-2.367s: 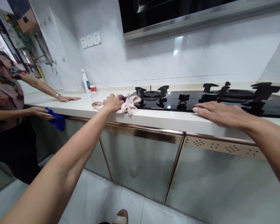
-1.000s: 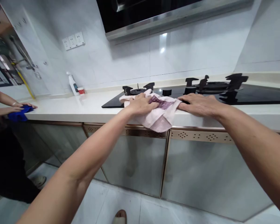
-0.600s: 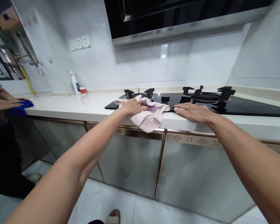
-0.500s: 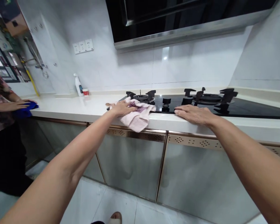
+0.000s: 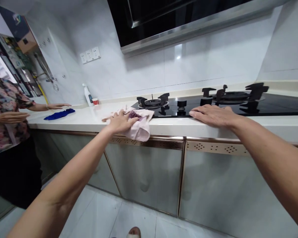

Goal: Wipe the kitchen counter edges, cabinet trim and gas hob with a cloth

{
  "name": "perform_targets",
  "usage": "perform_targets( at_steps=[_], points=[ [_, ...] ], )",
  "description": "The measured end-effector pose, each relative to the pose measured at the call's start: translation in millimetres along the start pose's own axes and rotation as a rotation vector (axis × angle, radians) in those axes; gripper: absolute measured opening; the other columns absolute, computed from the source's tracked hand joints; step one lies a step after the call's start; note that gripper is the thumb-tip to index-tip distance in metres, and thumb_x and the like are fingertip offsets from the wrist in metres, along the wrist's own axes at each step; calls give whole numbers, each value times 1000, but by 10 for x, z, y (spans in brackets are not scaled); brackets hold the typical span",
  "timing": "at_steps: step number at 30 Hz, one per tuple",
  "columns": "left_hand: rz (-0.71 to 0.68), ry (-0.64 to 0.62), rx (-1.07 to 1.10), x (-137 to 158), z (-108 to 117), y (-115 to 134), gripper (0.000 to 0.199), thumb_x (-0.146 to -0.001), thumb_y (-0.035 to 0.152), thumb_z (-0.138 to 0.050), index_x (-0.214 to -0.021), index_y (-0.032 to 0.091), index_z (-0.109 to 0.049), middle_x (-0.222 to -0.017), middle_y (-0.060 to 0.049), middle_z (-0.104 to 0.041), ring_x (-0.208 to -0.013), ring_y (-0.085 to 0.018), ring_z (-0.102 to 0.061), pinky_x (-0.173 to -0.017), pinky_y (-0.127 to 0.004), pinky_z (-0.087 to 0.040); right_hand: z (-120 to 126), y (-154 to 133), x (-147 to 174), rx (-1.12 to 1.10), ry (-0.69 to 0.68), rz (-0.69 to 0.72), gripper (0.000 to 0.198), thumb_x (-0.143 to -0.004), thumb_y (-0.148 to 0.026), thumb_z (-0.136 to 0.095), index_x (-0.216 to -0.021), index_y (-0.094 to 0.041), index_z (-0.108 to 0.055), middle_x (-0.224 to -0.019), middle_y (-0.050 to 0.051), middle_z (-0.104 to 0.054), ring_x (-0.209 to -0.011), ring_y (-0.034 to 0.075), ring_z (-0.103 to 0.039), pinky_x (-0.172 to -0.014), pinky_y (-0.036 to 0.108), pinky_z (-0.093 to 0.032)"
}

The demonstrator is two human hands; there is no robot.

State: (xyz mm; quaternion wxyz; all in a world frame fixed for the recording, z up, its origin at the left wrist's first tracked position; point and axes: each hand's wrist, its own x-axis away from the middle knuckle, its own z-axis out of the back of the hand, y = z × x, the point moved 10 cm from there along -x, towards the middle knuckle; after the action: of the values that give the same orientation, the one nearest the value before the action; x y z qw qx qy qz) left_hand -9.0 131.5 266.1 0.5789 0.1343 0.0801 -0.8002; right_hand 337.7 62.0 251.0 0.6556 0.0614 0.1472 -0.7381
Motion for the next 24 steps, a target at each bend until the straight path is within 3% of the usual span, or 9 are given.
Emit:
perform_targets(
  at_steps=[3, 7, 10, 12, 15, 18, 22, 24],
  points=[
    [-186, 103, 37, 185, -40, 534, 85, -85, 86, -22, -147, 36, -50, -164, -10, -31, -143, -51, -31, -112, -68, -27, -12, 29, -10, -14, 11, 5, 70, -92, -68, -12, -119, -32, -65, -146, 6, -59, -142, 38, -44, -111, 67, -39],
    [-497, 373, 12, 505, -36, 1486, 74, -82, 79, -50, -143, 37, -52, -150, -14, -45, -128, -43, -44, -103, -59, -35, -3, 61, -13, -25, 30, 4, 77, -92, -67, -7, -128, -27, -63, -148, 8, -57, -142, 38, -45, -112, 68, -35],
    [-606, 520, -20, 632, -64, 2033, 66, -81, 69, -64, -135, 32, -58, -132, -14, -55, -115, -37, -50, -94, -50, -38, 1, 94, -17, -54, 26, -5, 78, -92, -67, -7, -125, -26, -65, -145, 9, -60, -142, 36, -46, -117, 63, -33],
    [-630, 564, -29, 632, -88, 2218, 64, -78, 67, -69, -129, 28, -61, -126, -14, -57, -110, -35, -50, -90, -46, -37, 15, 128, -18, -71, 28, -23, 79, -92, -68, -6, -123, -25, -65, -141, 8, -63, -141, 36, -47, -118, 60, -32],
    [-684, 594, -66, 621, -137, 2252, 66, -81, 64, -67, -133, 26, -58, -126, -15, -57, -107, -33, -50, -87, -44, -36, 1, 152, -9, -70, -3, -44, 80, -92, -67, -5, -122, -26, -67, -139, 7, -65, -141, 37, -47, -119, 59, -32],
    [-737, 608, -108, 619, -200, 2030, 64, -90, 59, -56, -144, 27, -51, -130, -15, -57, -108, -33, -51, -87, -44, -36, -22, 154, 14, -42, -30, -57, 80, -93, -64, -5, -132, -26, -63, -147, 5, -59, -143, 33, -46, -121, 56, -31],
    [-702, 624, -118, 543, -264, 1414, 63, -94, 66, -39, -146, 32, -51, -133, -13, -58, -112, -33, -52, -95, -48, -35, -40, 82, 41, 17, -36, 3, 76, -94, -59, -9, -144, -26, -55, -156, 3, -49, -148, 27, -40, -122, 51, -30],
    [-649, 634, -114, 476, -271, 1024, 66, -91, 72, -41, -143, 33, -54, -132, -13, -58, -114, -34, -52, -98, -49, -35, -76, 79, 51, 56, -67, 1, 78, -93, -60, -9, -148, -24, -51, -159, 2, -45, -150, 26, -36, -123, 50, -29]
  ],
)
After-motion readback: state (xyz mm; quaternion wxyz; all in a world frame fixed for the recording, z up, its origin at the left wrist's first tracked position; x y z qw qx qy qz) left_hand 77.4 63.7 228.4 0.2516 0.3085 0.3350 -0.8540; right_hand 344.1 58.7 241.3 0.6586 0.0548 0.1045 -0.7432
